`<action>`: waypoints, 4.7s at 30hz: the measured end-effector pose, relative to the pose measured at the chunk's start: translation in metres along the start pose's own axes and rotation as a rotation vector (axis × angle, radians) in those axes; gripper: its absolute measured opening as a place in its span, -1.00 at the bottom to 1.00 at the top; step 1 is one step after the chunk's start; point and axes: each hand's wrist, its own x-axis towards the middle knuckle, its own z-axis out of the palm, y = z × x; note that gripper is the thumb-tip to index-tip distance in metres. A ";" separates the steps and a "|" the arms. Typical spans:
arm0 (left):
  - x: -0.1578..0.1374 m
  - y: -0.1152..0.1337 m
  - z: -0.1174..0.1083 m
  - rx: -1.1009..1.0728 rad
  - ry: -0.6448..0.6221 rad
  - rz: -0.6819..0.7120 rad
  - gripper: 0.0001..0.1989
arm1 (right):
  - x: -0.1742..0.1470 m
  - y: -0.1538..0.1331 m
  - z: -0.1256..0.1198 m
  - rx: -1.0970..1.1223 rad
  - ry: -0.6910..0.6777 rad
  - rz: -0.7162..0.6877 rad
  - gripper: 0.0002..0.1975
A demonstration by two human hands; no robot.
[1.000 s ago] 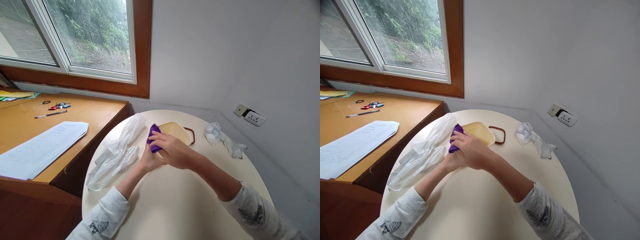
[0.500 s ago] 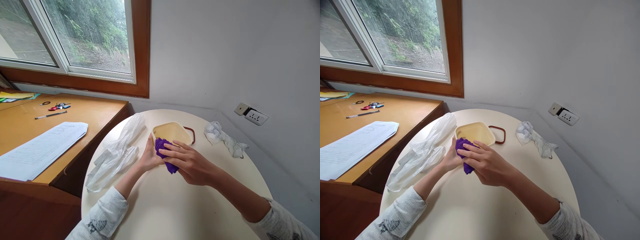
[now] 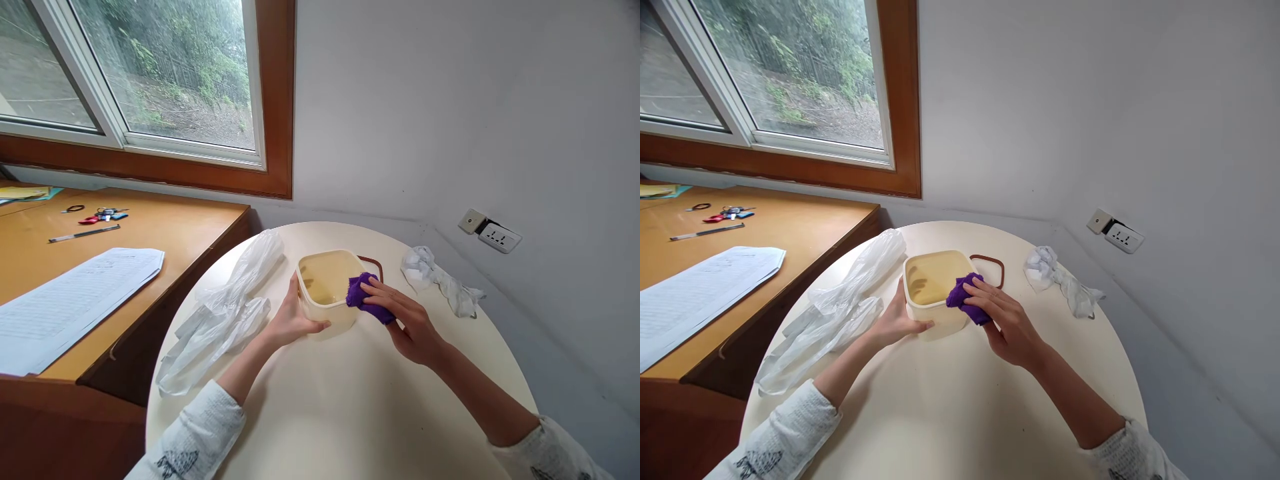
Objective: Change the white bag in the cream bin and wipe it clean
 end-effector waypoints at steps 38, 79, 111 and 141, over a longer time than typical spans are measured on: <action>-0.007 0.004 -0.020 -0.258 -0.225 -0.141 0.07 | 0.021 0.012 -0.031 0.549 -0.012 0.790 -0.63; -0.008 -0.016 0.020 -0.389 -0.092 -0.570 -0.67 | -0.099 -0.036 -0.085 -0.270 -0.027 1.083 -0.62; 0.083 -0.053 0.082 0.821 -0.215 0.079 -0.86 | -0.087 -0.022 -0.072 0.001 0.044 0.937 -0.64; -0.058 0.038 0.059 0.905 -0.679 0.231 -0.91 | -0.037 0.075 0.035 0.542 0.519 0.992 -0.61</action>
